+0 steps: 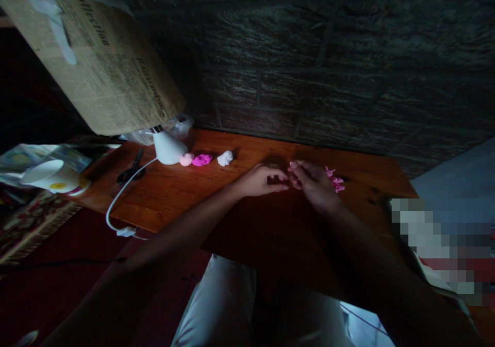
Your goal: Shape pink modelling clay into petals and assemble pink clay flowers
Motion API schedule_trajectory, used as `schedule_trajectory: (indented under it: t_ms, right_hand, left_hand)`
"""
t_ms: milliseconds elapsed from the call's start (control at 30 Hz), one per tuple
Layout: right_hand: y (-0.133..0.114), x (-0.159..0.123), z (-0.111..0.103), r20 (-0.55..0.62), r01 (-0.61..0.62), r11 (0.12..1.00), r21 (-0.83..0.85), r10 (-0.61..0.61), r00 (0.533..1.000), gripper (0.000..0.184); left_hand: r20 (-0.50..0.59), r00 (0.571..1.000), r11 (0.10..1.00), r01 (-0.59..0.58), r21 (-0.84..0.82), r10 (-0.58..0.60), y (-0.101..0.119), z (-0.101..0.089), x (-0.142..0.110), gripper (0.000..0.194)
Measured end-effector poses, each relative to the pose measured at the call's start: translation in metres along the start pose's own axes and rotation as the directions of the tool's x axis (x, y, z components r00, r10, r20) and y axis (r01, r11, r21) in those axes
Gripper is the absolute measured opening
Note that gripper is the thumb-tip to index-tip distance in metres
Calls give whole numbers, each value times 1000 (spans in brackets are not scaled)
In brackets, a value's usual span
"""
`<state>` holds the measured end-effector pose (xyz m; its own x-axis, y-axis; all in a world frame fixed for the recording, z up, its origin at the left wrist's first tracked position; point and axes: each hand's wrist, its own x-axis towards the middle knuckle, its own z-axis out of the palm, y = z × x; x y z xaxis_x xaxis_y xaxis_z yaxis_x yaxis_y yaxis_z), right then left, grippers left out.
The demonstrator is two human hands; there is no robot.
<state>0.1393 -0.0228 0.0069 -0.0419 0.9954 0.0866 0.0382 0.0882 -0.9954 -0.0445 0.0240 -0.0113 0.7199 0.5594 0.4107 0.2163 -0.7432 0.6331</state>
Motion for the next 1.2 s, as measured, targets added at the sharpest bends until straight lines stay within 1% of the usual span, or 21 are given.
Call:
schedule_trajectory:
  t_ms: [67, 133, 233, 333, 400, 433, 500, 567, 600, 667, 733, 800, 867, 967, 1033, 1100, 1133, 1200]
  right_hand:
    - [0, 0, 0, -15, 17, 1000, -20, -17, 1000, 51]
    - [1, 1, 0, -32, 23, 999, -22, -24, 999, 50]
    - [3, 2, -2, -64, 5, 1000, -3, -5, 998, 47]
    - [5, 4, -3, -106, -39, 999, 2, 39, 994, 45]
    - [6, 4, -5, -146, -67, 998, 5, 67, 987, 45]
    - [7, 5, -5, -165, -78, 997, 4, 78, 983, 45]
    - [8, 5, -6, -191, -92, 996, -11, 88, 978, 44]
    - [10, 4, -6, -194, -92, 995, -44, 82, 977, 42]
    - [11, 4, -6, -187, -86, 994, -66, 72, 980, 41]
    - [12, 4, -6, -164, -54, 990, -131, 32, 986, 37]
    - [14, 5, -7, -142, -3, 971, -239, -32, 989, 29]
    - [16, 5, -8, -124, 39, 924, -380, -92, 988, 19]
    - [16, 5, -9, -108, 48, 852, -522, -121, 987, 14]
    - [16, 3, -9, -85, 38, 727, -686, -132, 988, 17]
    - [14, 3, -9, -71, 41, 663, -748, -141, 987, 19]
    - [13, 2, -9, -62, 42, 632, -774, -142, 988, 19]
    - [12, 2, -9, -62, 37, 633, -773, -134, 989, 19]
    - [10, 2, -10, -77, 21, 661, -750, -119, 990, 19]
  left_hand:
    - [50, 998, 998, -31, 51, 29, -1, -1, 0, 20]
    - [71, 997, 997, -41, 72, 36, -2, -1, 1, 17]
    - [106, 994, 998, -46, 53, 40, -2, -3, 1, 8]
    - [130, 991, 999, -40, -12, 42, -1, -6, -1, 11]
    - [108, 994, 998, -27, -61, 34, -1, -7, -2, 16]
    - [73, 997, 998, -16, -67, 21, -1, -7, -2, 18]
    - [-39, 999, 1000, 13, -26, -14, -4, -5, 0, 20]
    - [-140, 990, 997, 38, 61, -29, -7, -1, 2, 24]
    - [-147, 989, 994, 33, 105, -17, -8, 2, 3, 25]
    - [-98, 995, 985, 6, 172, 11, -11, 6, 4, 18]
    - [-66, 998, 983, 11, 182, 2, -12, 9, 5, 12]
    - [-72, 997, 990, 52, 131, -42, -12, 9, 5, 13]
    - [-104, 990, 994, 101, 47, -95, -12, 8, 5, 15]
    - [-194, 967, 986, 154, -66, -164, -14, 7, 5, 16]
    - [-245, 951, 978, 162, -129, -189, -17, 8, 6, 14]
    - [-268, 943, 970, 149, -193, -198, -19, 9, 6, 12]
    - [-277, 940, 965, 139, -223, -199, -20, 10, 6, 13]
    - [-290, 937, 956, 115, -270, -195, -21, 12, 6, 17]
